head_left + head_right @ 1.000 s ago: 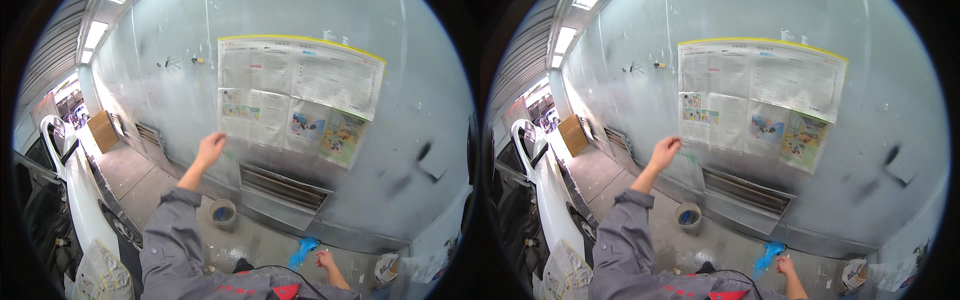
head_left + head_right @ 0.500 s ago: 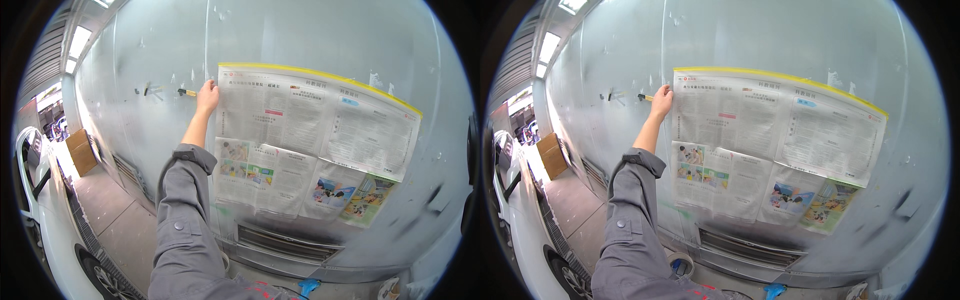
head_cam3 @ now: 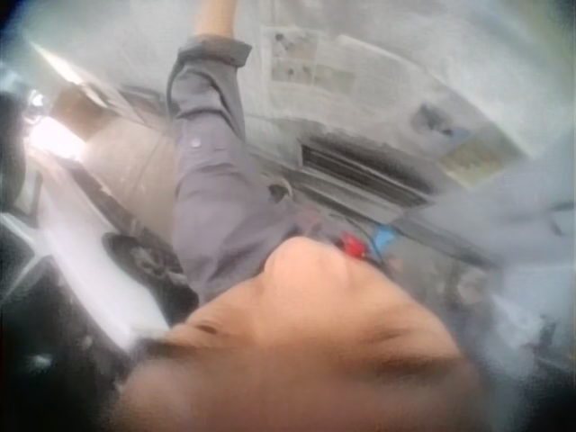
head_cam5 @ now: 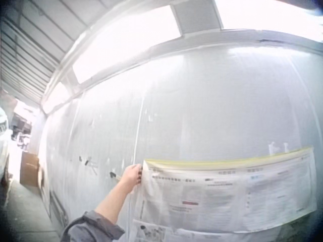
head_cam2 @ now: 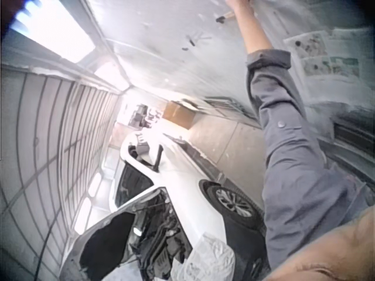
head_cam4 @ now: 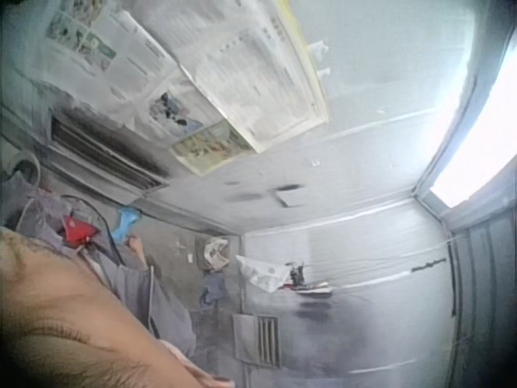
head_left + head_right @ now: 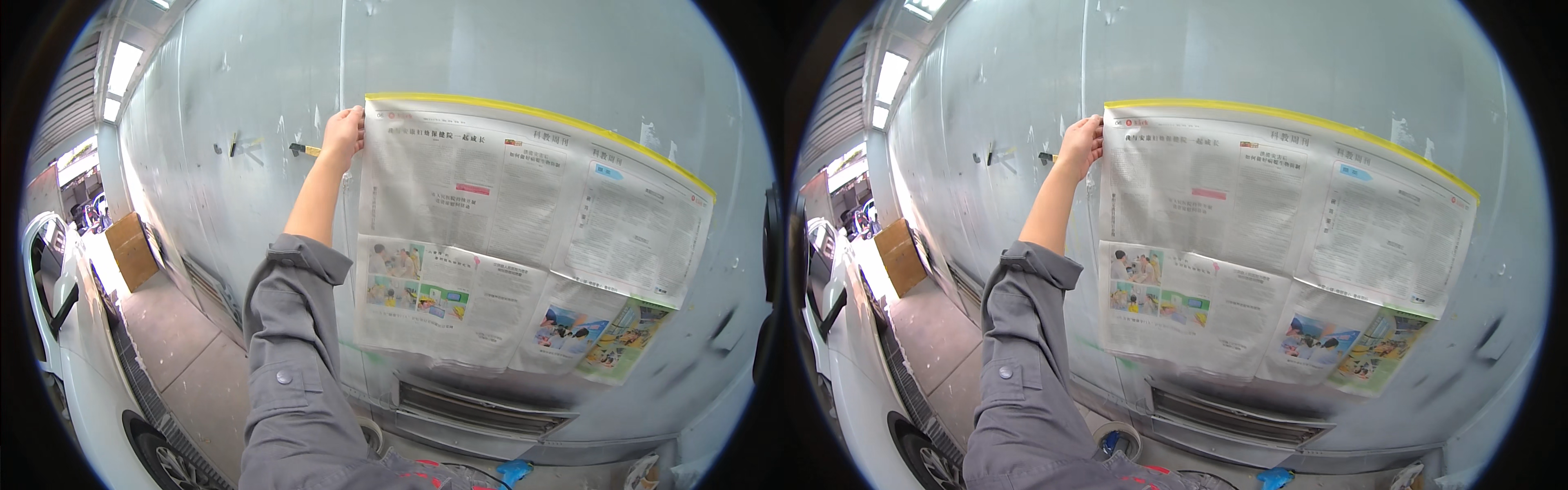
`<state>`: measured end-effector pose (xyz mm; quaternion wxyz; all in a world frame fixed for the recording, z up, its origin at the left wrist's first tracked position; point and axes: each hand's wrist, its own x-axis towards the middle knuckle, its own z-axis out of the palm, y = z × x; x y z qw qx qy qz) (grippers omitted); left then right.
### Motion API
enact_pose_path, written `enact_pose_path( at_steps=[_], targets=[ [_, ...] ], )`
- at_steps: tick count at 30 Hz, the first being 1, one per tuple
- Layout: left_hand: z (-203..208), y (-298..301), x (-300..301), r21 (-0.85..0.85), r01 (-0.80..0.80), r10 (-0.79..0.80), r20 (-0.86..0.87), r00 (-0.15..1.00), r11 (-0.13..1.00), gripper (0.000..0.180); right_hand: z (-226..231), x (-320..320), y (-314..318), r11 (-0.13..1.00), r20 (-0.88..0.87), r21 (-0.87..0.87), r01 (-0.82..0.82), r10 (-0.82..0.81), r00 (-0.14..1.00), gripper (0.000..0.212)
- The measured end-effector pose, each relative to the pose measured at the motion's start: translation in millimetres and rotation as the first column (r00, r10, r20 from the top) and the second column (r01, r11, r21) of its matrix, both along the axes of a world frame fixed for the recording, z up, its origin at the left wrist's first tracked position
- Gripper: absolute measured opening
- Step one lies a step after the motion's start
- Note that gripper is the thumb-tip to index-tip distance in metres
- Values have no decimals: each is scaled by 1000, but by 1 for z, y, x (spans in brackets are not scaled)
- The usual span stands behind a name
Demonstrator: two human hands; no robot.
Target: The person applies newspaper sheets to the front fender and wheel area of a white car using yellow masking tape. They smooth the paper, tear and apply tape strips, and adjust coverage around the wheel arch and side mirror.
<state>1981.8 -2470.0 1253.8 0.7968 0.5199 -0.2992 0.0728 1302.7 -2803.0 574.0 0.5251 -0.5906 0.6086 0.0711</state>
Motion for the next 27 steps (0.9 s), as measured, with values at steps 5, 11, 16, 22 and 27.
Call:
enact_pose_path(
  at_steps=[5, 11, 16, 22, 27],
  targets=[
    [32, -12, 33, 133, -221, 226, -31, 974, 966, 39, -2, 11, 3, 1000, -5, 11, -11, 11, 1000, 22],
    [38, -27, 62, 33, -573, 563, 145, 813, 819, 37, -6, 11, 10, 1000, 5, 27, -3, 3, 1000, 23],
    [6, -45, 35, -237, -614, 658, 263, 706, 753, 36, -8, -12, 16, 998, -18, 38, 56, -55, 998, 24],
    [41, -14, 37, 80, -437, 432, 67, 899, 896, 47, -26, -40, 31, 990, -52, 97, 104, -99, 994, 25],
    [40, -10, 27, 143, -589, 500, 396, 770, 795, 39, -60, -88, 41, 979, -65, 136, 151, -143, 988, 26]
  ],
)
